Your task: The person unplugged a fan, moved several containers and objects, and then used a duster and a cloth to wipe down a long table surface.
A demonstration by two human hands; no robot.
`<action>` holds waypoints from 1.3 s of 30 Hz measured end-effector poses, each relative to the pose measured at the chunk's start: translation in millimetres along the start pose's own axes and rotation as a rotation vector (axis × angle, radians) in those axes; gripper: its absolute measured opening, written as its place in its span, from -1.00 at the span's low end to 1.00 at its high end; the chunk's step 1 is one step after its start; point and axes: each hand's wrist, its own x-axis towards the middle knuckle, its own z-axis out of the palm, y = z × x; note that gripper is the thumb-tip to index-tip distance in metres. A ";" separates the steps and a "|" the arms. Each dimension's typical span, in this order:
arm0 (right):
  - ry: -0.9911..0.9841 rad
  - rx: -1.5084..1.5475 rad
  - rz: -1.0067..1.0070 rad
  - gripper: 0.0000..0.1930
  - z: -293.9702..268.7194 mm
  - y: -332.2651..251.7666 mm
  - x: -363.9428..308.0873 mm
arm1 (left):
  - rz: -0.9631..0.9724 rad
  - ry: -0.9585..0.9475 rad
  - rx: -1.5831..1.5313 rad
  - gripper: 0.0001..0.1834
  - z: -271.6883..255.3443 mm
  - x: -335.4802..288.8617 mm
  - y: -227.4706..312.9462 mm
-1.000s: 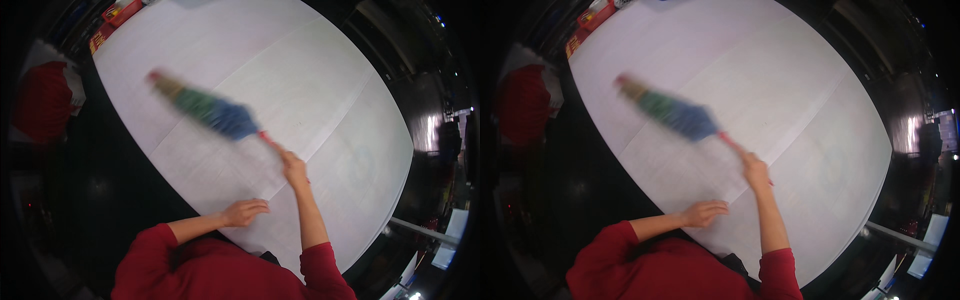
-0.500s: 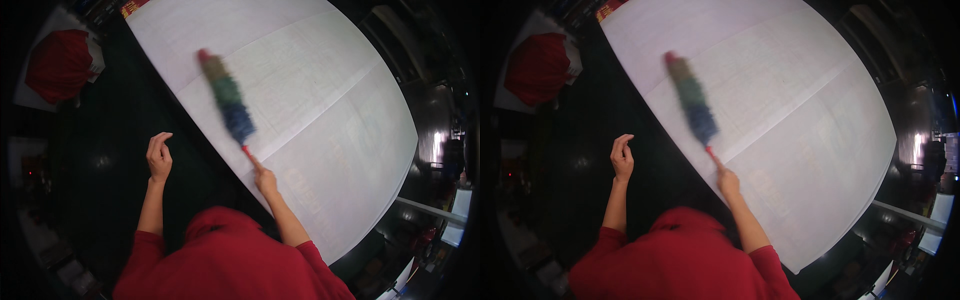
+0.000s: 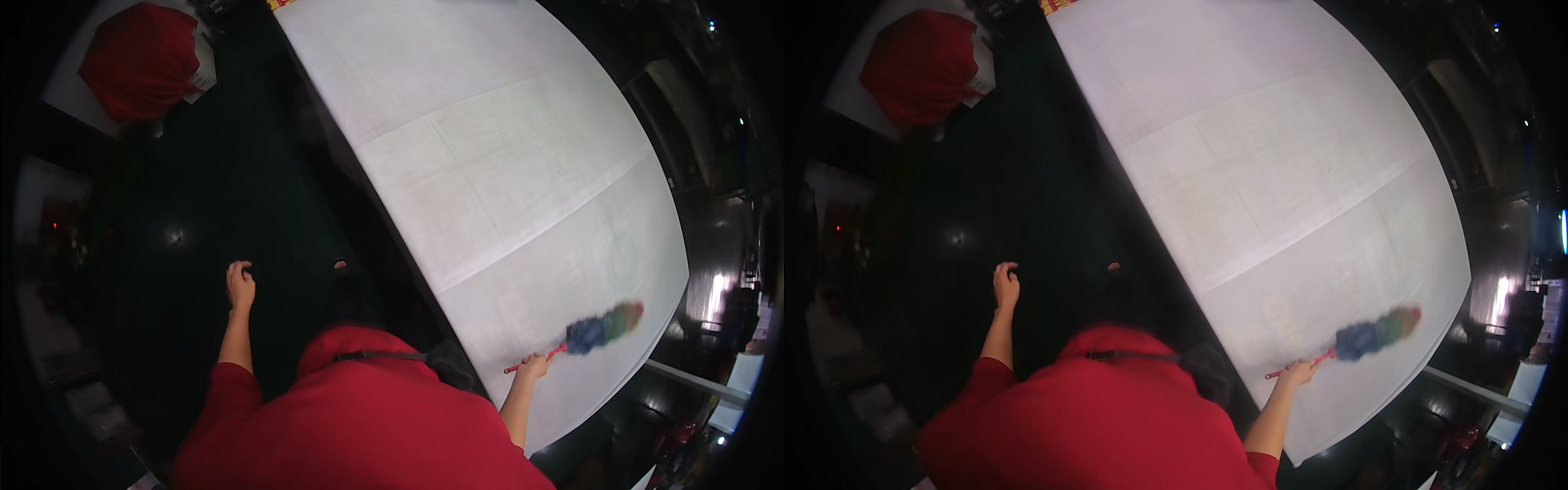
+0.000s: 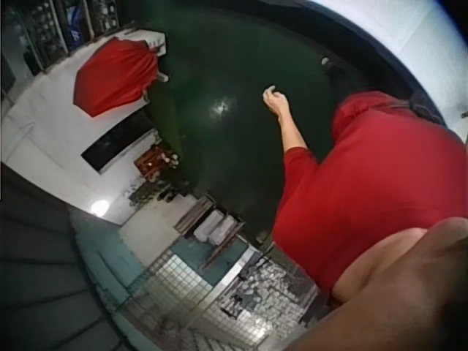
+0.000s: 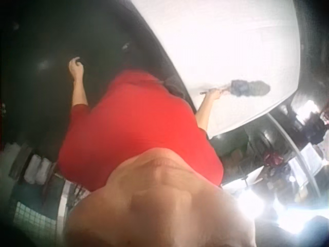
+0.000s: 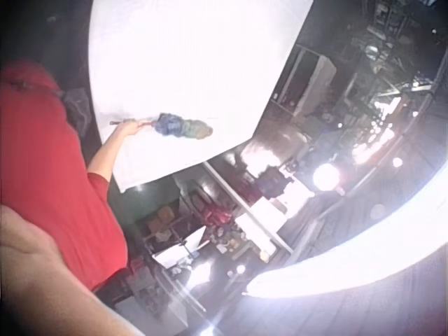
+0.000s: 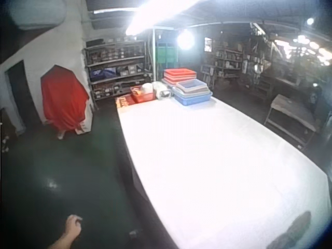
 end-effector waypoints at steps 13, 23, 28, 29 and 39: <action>-0.859 -0.686 -0.739 -0.60 316.9 137.7 -259.8 | -0.515 -0.446 -0.059 -0.77 52.9 92.6 -181.6; -0.725 -0.564 -0.716 -0.66 387.7 46.3 -382.6 | 0.101 -0.289 -0.402 -0.81 31.3 305.9 -70.8; 0.044 -0.006 -0.166 -0.64 385.9 51.0 -135.6 | -0.010 -0.347 -0.291 -0.80 59.2 348.3 -111.0; 0.162 -0.047 -0.166 -0.63 378.8 44.4 -75.5 | -0.065 -0.388 -0.302 -0.79 75.7 352.1 -116.9; -0.732 -0.854 -0.892 -0.62 667.6 46.9 -339.3 | -0.519 -0.658 -0.086 -0.76 98.2 365.0 -150.4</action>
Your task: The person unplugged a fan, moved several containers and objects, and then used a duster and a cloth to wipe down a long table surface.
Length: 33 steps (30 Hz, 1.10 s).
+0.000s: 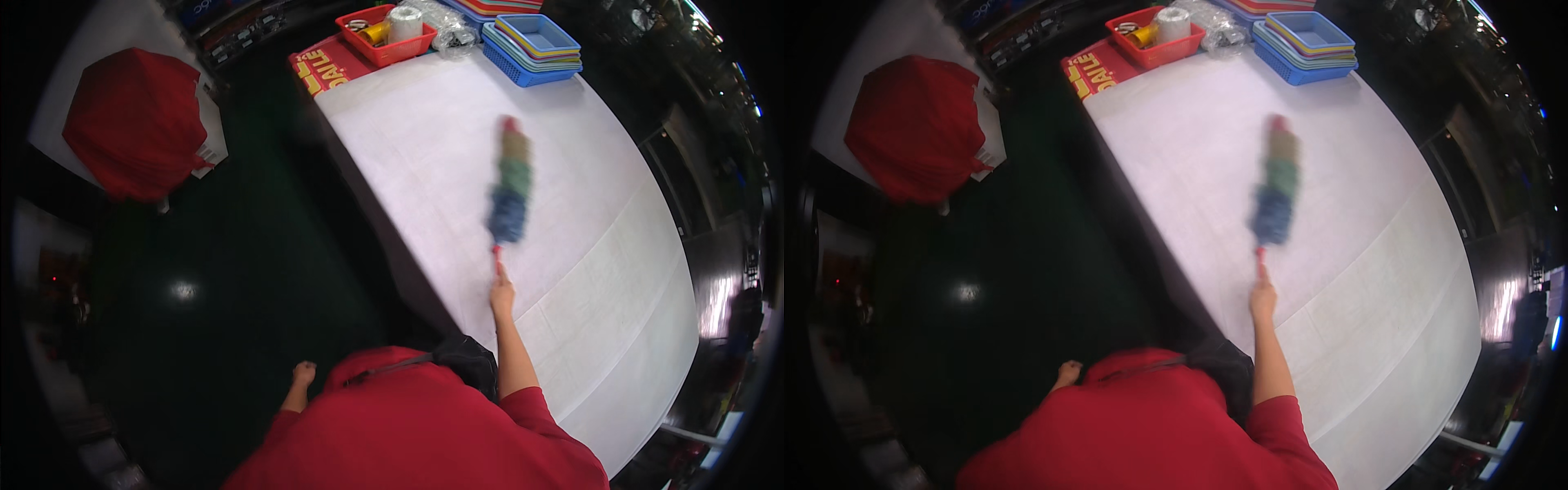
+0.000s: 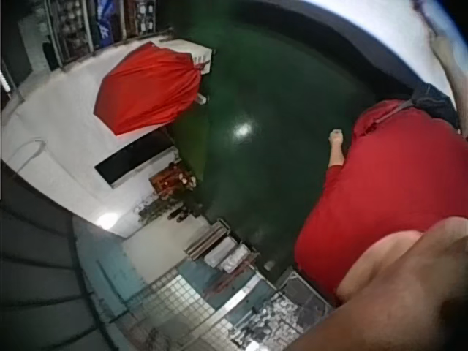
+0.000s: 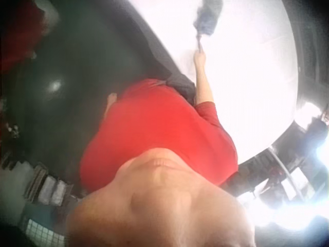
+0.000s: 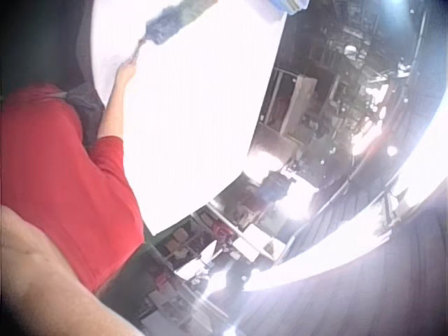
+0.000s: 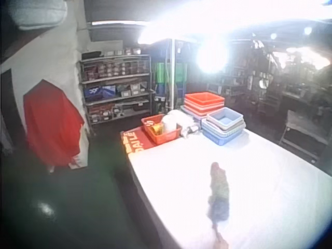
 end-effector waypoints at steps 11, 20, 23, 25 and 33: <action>-0.139 0.351 -0.330 -0.66 44.9 -162.5 66.2 | 0.521 0.070 -0.062 -0.79 -139.1 88.8 272.4; -0.093 0.133 -0.011 -0.65 123.2 -231.7 239.3 | 0.860 0.233 -0.230 -0.80 -213.3 179.9 382.0; -0.389 -0.046 -0.177 -0.66 150.5 -244.3 156.8 | 0.987 0.522 -0.314 -0.76 -275.6 198.0 432.1; -0.563 -0.099 -0.179 -0.66 125.5 -268.3 114.9 | 1.011 0.637 -0.431 -0.73 -322.9 214.7 453.1; -0.731 -0.185 -0.218 -0.69 42.2 -302.8 77.7 | 1.248 0.637 -0.358 -0.77 -374.7 249.0 620.3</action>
